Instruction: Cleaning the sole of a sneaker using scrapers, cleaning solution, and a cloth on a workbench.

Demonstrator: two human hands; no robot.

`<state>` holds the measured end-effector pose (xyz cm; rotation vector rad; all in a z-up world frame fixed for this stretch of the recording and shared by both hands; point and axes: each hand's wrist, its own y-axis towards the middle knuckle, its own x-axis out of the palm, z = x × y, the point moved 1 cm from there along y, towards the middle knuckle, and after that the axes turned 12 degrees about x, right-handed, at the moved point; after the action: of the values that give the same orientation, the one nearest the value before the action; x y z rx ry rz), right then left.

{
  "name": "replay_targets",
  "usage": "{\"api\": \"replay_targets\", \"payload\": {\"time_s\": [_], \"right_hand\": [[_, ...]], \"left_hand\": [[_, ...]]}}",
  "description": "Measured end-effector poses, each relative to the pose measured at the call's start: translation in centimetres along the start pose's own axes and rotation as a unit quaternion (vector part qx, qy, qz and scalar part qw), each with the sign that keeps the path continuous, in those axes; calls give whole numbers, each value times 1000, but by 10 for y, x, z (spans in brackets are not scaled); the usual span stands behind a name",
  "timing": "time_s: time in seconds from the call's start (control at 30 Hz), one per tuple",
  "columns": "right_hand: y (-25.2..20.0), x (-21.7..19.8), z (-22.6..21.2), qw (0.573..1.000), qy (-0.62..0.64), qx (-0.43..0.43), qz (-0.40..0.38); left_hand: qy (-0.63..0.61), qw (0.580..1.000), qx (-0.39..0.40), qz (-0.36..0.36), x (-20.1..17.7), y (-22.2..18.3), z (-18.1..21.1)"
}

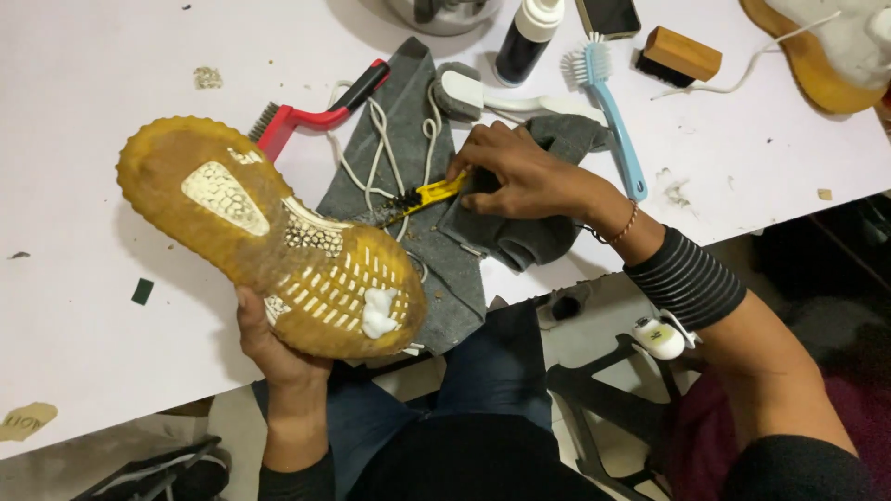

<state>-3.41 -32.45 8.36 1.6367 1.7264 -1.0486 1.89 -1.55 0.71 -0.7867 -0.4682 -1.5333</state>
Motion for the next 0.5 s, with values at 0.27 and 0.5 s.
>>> {"api": "replay_targets", "payload": {"time_s": [0.27, 0.5], "right_hand": [[4, 20, 20, 994, -101, -31, 28], [12, 33, 18, 968, -233, -66, 72]], "left_hand": [[-20, 999, -31, 4, -14, -1, -25], [-36, 998, -47, 7, -2, -4, -21]]}}
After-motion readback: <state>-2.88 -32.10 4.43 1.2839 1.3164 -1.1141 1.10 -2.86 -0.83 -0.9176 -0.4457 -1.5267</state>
